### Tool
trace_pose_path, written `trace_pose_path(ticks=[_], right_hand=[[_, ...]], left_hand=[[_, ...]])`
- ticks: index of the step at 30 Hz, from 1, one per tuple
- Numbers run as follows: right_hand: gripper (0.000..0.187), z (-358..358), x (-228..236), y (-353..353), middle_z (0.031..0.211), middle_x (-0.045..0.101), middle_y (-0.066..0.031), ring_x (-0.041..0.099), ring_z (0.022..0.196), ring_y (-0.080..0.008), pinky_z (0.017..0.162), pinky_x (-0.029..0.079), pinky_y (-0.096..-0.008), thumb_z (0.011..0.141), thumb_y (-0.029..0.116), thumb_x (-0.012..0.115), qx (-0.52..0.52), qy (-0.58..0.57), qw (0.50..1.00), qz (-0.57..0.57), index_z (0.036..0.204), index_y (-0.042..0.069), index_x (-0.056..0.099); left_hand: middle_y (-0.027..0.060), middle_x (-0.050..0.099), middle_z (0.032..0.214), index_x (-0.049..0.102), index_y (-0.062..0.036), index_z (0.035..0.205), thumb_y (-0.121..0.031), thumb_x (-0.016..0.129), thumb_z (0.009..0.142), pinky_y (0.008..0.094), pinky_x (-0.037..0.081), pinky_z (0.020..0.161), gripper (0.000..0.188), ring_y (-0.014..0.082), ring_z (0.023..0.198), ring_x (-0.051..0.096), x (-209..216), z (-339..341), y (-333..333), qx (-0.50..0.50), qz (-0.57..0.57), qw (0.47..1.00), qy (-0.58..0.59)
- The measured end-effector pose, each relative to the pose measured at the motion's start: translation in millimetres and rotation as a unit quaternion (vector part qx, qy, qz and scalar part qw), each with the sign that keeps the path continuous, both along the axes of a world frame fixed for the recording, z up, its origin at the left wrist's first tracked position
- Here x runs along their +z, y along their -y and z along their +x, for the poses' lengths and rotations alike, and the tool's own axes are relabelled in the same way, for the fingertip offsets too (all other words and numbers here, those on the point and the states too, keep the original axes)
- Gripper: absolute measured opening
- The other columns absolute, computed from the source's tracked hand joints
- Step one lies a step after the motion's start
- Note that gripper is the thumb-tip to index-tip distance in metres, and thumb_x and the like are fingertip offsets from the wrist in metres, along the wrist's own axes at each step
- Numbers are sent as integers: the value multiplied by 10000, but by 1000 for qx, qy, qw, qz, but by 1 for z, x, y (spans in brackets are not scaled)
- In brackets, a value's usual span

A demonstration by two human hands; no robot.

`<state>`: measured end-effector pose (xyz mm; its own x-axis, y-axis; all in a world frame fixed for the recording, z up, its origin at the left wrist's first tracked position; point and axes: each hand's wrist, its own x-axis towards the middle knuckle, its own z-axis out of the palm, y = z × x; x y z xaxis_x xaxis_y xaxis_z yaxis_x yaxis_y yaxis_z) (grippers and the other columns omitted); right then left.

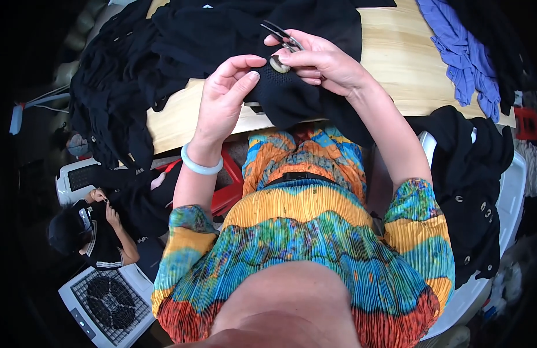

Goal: Inspecting black garments for quality control, checking buttons, and trimming loose threads with clippers.

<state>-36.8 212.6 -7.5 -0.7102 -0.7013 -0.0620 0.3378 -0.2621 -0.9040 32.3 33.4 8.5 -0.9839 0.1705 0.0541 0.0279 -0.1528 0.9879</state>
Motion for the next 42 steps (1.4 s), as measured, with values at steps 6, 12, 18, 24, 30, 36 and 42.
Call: trace_pose_path(ticks=[6, 12, 18, 24, 30, 36, 42], right_hand=[[325, -4, -15, -2, 702, 466, 52, 301, 419, 38, 361, 235, -115, 801, 106, 562, 29, 92, 991, -93, 1107, 38, 475], [273, -3, -12, 1, 702, 494, 45, 309, 415, 35, 363, 234, -127, 792, 87, 576, -20, 83, 994, -61, 1047, 40, 491], [275, 1, -11, 7, 712, 518, 27, 318, 422, 26, 375, 235, -135, 773, 98, 603, -65, 54, 996, -30, 1012, 42, 479], [301, 2, -13, 5, 738, 537, 10, 351, 447, 17, 381, 240, -132, 759, 108, 614, -62, 34, 997, 5, 1013, 34, 470], [291, 5, -18, 13, 763, 553, -11, 502, 676, -43, 592, 396, -177, 785, 169, 597, -216, -233, 934, 165, 1005, 12, 490], [251, 46, 20, -8, 643, 455, 33, 262, 451, 1, 418, 205, -148, 900, 247, 377, -124, -132, 966, 186, 998, 47, 493], [220, 52, 9, -10, 603, 455, 32, 259, 423, 4, 400, 201, -144, 895, 240, 409, -68, -102, 972, 199, 948, 51, 510]], left_hand=[[61, 606, 901, 572, 8, 990, 10, 623, 729, 212, 457, 705, 265, 107, 808, 569, -18, -1, -15, 88, -65, 987, -119], [105, 582, 768, 624, -10, 891, -9, 674, 665, 282, 461, 623, 232, 213, 678, 568, -29, -7, -22, 221, -282, 877, -322], [105, 568, 801, 611, -4, 813, 25, 648, 658, 296, 452, 607, 162, 234, 695, 550, -42, -10, -23, 277, -326, 817, -387], [119, 570, 844, 589, 6, 757, -30, 606, 715, 266, 445, 615, 58, 182, 719, 560, -18, 0, -19, 201, -270, 928, -159], [19, 554, 833, 545, -34, 826, -61, 502, 828, 215, 497, 577, 51, 64, 673, 524, -17, -7, -8, 54, 77, 983, 158], [24, 539, 805, 522, -54, 791, -77, 501, 829, 271, 477, 704, 50, 93, 755, 525, -9, -10, -8, 52, 145, 979, 135], [36, 541, 822, 512, -44, 789, -64, 492, 834, 279, 471, 736, 53, 103, 781, 529, -10, -17, -13, 26, 140, 983, 118]])
